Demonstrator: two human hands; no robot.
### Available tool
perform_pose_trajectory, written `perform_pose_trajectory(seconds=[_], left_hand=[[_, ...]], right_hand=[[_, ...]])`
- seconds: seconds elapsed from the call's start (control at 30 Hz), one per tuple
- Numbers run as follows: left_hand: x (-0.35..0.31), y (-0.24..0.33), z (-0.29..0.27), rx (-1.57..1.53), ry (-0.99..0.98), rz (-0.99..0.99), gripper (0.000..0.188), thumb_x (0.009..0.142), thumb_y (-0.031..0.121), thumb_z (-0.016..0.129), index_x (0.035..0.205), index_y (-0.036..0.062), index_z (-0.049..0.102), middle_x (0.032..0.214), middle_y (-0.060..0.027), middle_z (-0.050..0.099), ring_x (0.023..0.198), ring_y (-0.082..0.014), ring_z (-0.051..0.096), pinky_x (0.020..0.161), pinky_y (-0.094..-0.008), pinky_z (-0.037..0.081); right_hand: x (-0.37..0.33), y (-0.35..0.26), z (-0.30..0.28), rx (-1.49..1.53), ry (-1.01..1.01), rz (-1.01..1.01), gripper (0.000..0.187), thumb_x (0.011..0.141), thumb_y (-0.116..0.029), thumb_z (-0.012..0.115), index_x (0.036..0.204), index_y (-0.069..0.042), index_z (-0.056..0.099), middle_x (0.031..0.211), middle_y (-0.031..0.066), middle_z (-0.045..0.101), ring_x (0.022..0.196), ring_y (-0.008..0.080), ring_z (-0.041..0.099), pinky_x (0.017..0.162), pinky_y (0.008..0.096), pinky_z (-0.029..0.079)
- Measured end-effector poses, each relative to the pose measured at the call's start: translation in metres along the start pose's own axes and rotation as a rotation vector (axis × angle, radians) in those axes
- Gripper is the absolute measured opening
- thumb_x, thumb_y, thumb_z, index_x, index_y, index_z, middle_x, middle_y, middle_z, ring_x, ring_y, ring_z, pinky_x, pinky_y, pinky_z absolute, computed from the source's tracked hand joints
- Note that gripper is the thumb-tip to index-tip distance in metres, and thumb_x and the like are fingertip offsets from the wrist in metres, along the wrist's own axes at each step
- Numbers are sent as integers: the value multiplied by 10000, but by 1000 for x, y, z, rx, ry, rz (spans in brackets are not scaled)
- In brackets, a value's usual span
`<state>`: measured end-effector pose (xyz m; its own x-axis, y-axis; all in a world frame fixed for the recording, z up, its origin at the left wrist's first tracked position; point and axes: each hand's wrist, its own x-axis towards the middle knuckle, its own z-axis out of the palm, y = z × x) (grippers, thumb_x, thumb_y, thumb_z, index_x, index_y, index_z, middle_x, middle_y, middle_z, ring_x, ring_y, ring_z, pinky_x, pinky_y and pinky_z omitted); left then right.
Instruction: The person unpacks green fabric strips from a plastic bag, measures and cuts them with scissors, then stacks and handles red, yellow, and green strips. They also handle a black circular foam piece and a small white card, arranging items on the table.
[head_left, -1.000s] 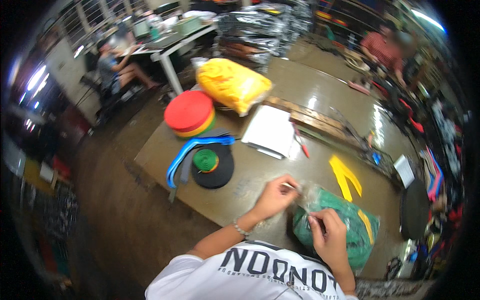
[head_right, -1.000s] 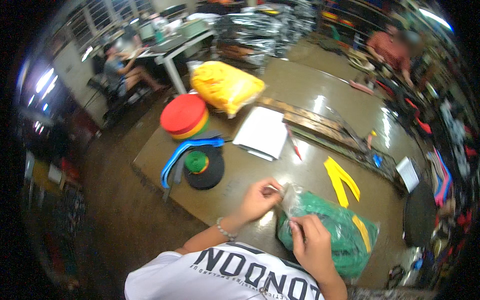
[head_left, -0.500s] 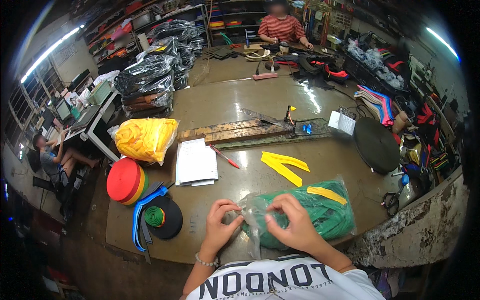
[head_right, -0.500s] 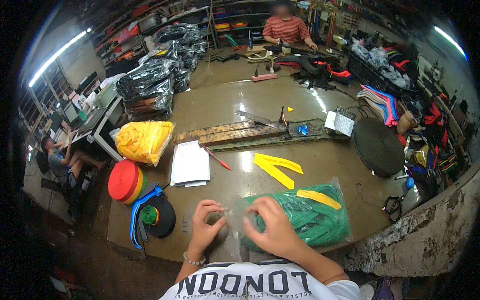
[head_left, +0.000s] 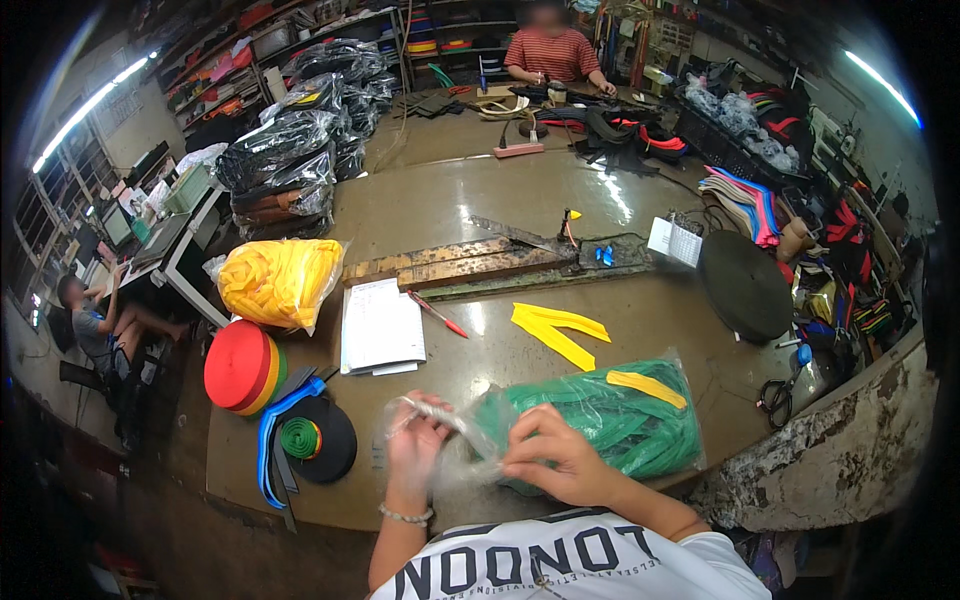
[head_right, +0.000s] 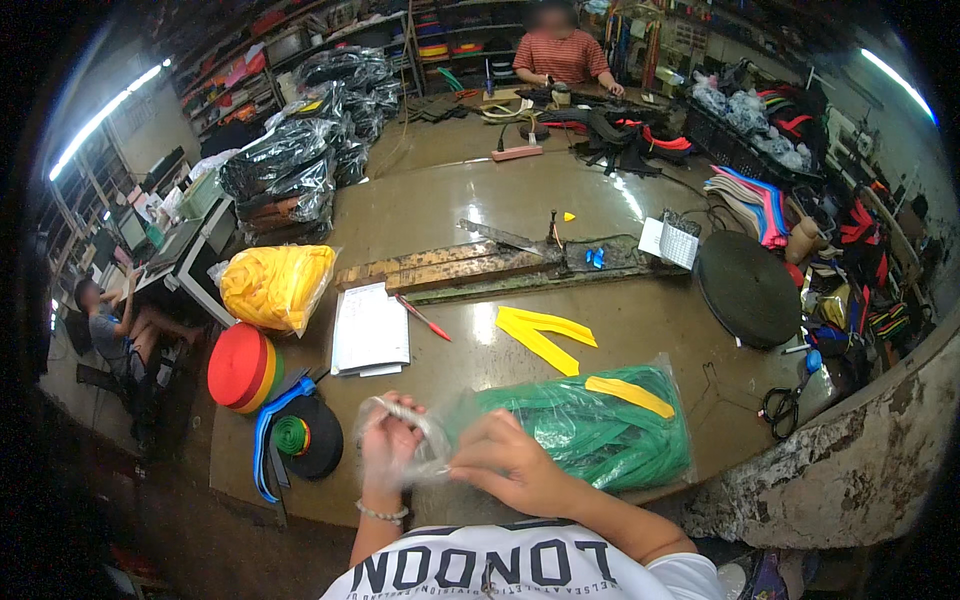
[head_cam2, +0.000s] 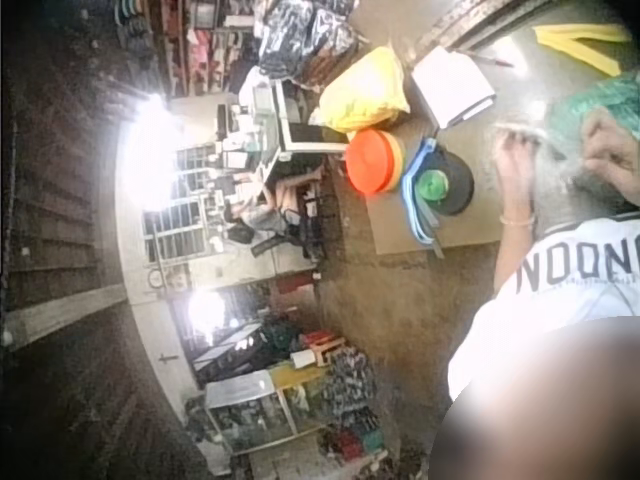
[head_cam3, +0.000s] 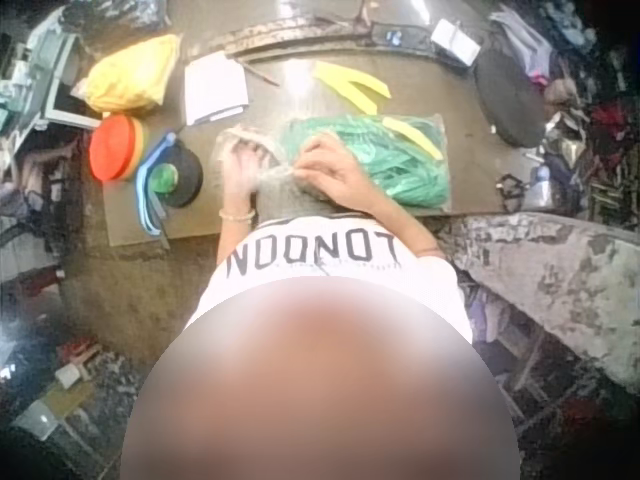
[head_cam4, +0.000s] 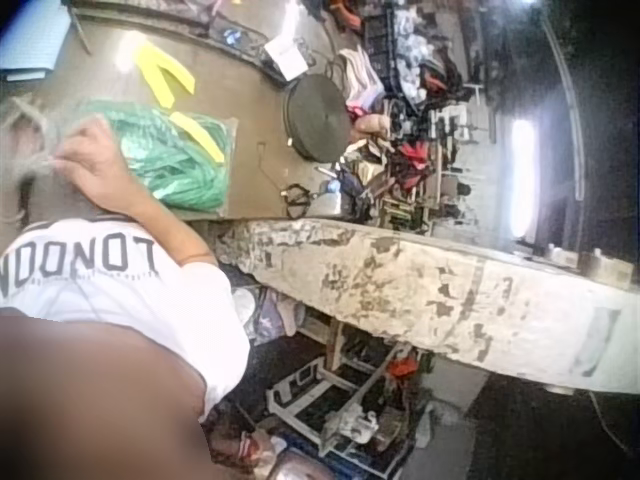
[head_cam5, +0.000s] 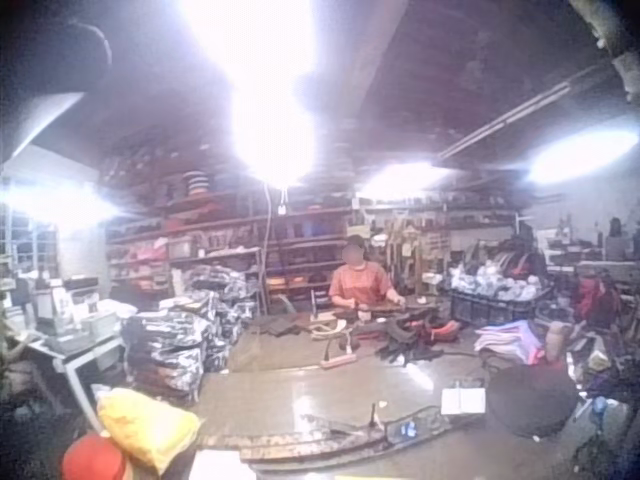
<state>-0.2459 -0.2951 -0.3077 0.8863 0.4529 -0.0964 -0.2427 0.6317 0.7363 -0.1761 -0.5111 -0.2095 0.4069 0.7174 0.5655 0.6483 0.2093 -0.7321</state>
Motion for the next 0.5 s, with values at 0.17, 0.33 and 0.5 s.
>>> perform_pose_trajectory(seconds=[0.17, 0.33, 0.5], left_hand=[[-11, 31, -3, -399, -42, 48, 306, 998, 334, 423, 802, 109, 493, 779, -28, 523, 747, -196, 539, 708, -319, 498], [-57, 89, 23, 93, 323, 1070, 263, 992, 158, 363, 736, 99, 352, 704, -8, 355, 630, -110, 345, 590, -261, 359], [-75, 59, 42, 966, -176, 570, 244, 938, 166, 468, 1063, -28, 545, 942, -109, 586, 901, -175, 574, 798, -283, 477]], right_hand=[[-1, 11, 13, 62, -21, 280, 200, 928, -131, 582, 1072, -4, 526, 972, 67, 563, 898, 194, 550, 843, 296, 435], [4, 18, 19, 364, 297, 534, 171, 957, -134, 546, 1060, -1, 516, 970, 25, 551, 924, 83, 522, 813, 231, 436], [11, 10, 34, 300, 143, 181, 147, 904, -88, 604, 1017, 1, 571, 989, 82, 597, 940, 163, 569, 820, 276, 461]])
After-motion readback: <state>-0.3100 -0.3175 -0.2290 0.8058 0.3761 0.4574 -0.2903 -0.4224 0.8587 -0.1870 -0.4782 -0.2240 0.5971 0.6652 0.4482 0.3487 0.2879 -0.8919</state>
